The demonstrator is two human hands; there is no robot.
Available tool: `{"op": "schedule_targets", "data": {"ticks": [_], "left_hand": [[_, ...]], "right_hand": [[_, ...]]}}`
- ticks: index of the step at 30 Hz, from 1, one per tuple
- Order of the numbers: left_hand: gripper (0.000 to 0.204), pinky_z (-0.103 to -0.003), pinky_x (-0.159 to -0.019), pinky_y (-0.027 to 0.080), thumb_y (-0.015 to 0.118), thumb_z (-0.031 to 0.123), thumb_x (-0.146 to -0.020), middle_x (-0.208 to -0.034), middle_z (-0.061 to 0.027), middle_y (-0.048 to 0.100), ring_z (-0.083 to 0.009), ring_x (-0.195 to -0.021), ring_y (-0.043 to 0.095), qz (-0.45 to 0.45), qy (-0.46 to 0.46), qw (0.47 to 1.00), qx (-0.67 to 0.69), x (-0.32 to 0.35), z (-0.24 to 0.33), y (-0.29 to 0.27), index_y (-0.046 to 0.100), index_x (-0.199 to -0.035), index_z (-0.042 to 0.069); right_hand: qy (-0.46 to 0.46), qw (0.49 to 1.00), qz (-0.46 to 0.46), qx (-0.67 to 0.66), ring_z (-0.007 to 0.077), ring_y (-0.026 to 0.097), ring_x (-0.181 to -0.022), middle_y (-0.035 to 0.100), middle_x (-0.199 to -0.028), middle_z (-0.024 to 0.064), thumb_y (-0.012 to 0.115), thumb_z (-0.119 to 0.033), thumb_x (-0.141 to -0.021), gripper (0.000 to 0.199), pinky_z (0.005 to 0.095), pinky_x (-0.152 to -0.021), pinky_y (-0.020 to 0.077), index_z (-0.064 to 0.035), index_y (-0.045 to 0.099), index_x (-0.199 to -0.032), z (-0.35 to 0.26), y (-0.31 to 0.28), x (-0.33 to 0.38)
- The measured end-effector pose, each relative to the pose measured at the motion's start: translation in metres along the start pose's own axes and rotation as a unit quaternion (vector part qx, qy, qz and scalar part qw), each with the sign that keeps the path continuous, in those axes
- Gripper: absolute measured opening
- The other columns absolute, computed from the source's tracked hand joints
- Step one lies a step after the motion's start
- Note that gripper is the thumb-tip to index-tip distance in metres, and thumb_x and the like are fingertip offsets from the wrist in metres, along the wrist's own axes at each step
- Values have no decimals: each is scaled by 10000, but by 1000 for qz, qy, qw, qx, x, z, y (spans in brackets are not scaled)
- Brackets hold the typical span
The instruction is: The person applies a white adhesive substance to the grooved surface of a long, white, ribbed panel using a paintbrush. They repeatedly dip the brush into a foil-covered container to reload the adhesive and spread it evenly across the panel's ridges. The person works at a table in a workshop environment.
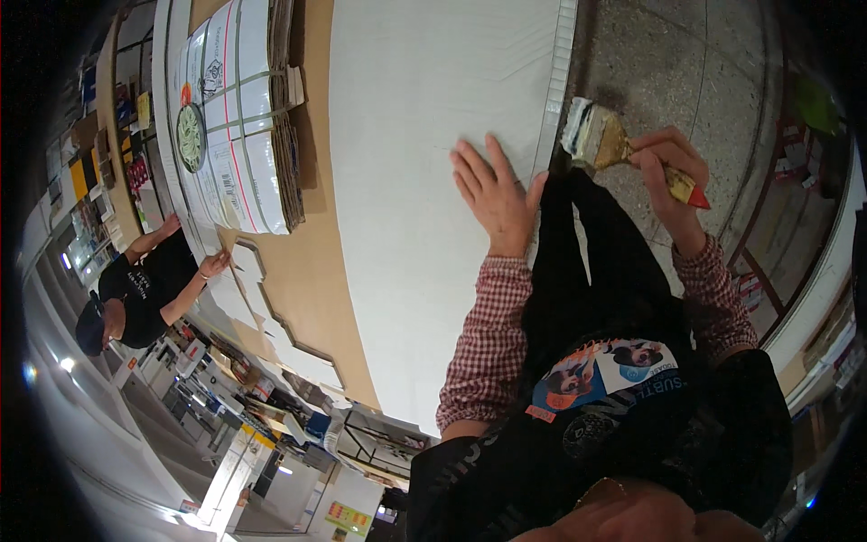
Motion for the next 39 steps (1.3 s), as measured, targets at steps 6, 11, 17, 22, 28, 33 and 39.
{"op": "schedule_targets", "data": {"ticks": [6,11,17,22,28,33,39], "left_hand": [[773,-551,-1106,235,603,470,-886,-1495,-309,239,-478,-1386,230,-21,-14,999,-37,12,-6,0,317,-1463,42],[627,-543,-990,408,570,396,-896,-1384,-344,388,-522,-1266,394,-15,23,999,-30,4,-8,-8,445,-1375,11],[524,-480,-865,518,550,341,-907,-1285,-359,476,-528,-1190,471,-24,46,999,-13,-4,-14,-20,516,-1297,-7],[450,-470,-833,536,528,306,-943,-1316,-339,467,-504,-1164,513,-29,51,998,-19,-7,-10,-25,529,-1295,26],[453,-468,-832,537,522,307,-945,-1297,-341,480,-517,-1161,510,-14,50,998,-24,-5,-7,-22,523,-1299,24],[458,-471,-809,544,524,319,-942,-1277,-346,492,-518,-1161,511,1,59,998,-9,-4,-8,-23,534,-1286,18],[437,-469,-771,552,528,319,-941,-1261,-336,509,-504,-1144,529,-11,61,998,-14,-7,-9,-26,555,-1263,26]], "right_hand": [[-83,995,27,-52,84,588,-723,632,-872,57,623,-51,-910,60,221,-620,500,0,653,-899,23,-9,-58],[-139,990,3,-28,84,591,-713,625,-858,49,630,-53,-910,57,212,-621,497,-3,657,-916,32,-1,-69],[-56,998,-5,-4,99,610,-719,628,-886,71,614,-53,-918,69,223,-612,500,2,657,-915,14,-13,-31],[-95,993,18,-64,112,631,-762,632,-926,71,593,-87,-941,117,232,-634,534,10,658,-937,27,-33,-58],[-77,995,26,-52,121,630,-823,633,-935,81,554,-93,-953,173,247,-710,560,36,662,-913,48,-32,-108],[-45,996,-21,-80,126,632,-822,633,-937,85,545,-112,-961,192,247,-705,559,29,661,-905,55,-30,-80],[-12,990,44,-131,128,648,-812,633,-930,76,563,-120,-962,166,240,-673,570,16,659,-956,11,-33,-17]]}}
Point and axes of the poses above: each hand's wrist, its own x-axis away from the middle knuckle, its own y-axis out of the palm, z = x × y, the point moved 4 cm from there along -x, towards the middle knuckle
